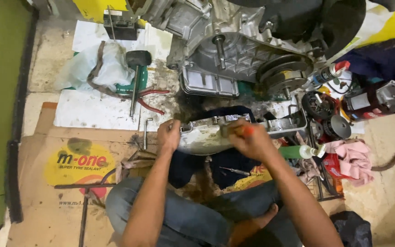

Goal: The person sits on the floor and cleans a silver metal engine cover using a green spray bottle and a brush. They repeatedly spray the surface and scrub it with the brush, focusing on removing residue from the edges and crevices.

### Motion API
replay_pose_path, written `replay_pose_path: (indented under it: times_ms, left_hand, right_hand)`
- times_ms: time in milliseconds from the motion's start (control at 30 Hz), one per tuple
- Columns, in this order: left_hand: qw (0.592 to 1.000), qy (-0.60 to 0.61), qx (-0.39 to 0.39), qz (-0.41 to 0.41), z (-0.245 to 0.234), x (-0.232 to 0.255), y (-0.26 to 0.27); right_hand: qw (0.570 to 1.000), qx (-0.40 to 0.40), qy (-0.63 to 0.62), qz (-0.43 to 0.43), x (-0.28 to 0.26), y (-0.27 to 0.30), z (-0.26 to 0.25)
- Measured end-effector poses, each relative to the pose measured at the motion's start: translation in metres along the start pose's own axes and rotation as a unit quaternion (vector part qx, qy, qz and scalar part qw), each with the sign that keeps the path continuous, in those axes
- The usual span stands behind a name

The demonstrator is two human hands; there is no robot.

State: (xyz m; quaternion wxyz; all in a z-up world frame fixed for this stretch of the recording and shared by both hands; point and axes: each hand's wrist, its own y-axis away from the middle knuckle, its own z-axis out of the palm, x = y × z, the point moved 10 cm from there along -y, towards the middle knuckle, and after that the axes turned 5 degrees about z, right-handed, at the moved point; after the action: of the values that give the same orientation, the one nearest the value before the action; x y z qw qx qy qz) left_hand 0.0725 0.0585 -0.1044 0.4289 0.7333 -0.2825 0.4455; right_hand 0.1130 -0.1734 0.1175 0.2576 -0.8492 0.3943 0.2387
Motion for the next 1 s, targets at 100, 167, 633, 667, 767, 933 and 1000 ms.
replay_pose_path:
  times_ms: [100,167,633,667,767,933,1000]
  left_hand:
    - [1.0,-0.007,0.011,-0.008,0.0,-0.006,-0.003]
    - [1.0,0.007,0.003,-0.004,0.0,0.01,0.01]
    - [0.999,0.027,-0.016,-0.011,-0.008,0.046,0.034]
    - [0.999,0.031,-0.016,-0.004,-0.006,0.039,0.029]
    - [0.999,0.032,-0.023,0.004,0.002,0.027,0.014]
    - [0.999,0.026,-0.025,-0.008,0.004,0.021,0.013]
    - [0.999,0.037,-0.031,-0.002,0.002,0.024,0.015]
  right_hand:
    - [0.992,0.114,-0.02,0.04,-0.009,-0.014,-0.031]
    - [0.995,0.094,-0.016,0.017,0.006,-0.004,-0.01]
    - [0.977,0.086,-0.121,0.154,0.046,0.013,0.002]
    - [0.977,0.111,-0.114,0.146,0.035,0.011,-0.003]
    - [0.974,0.125,-0.117,0.145,0.029,0.007,-0.005]
    - [0.928,0.122,-0.208,0.284,0.034,0.008,-0.015]
    - [0.906,0.172,-0.289,0.258,0.043,0.018,-0.005]
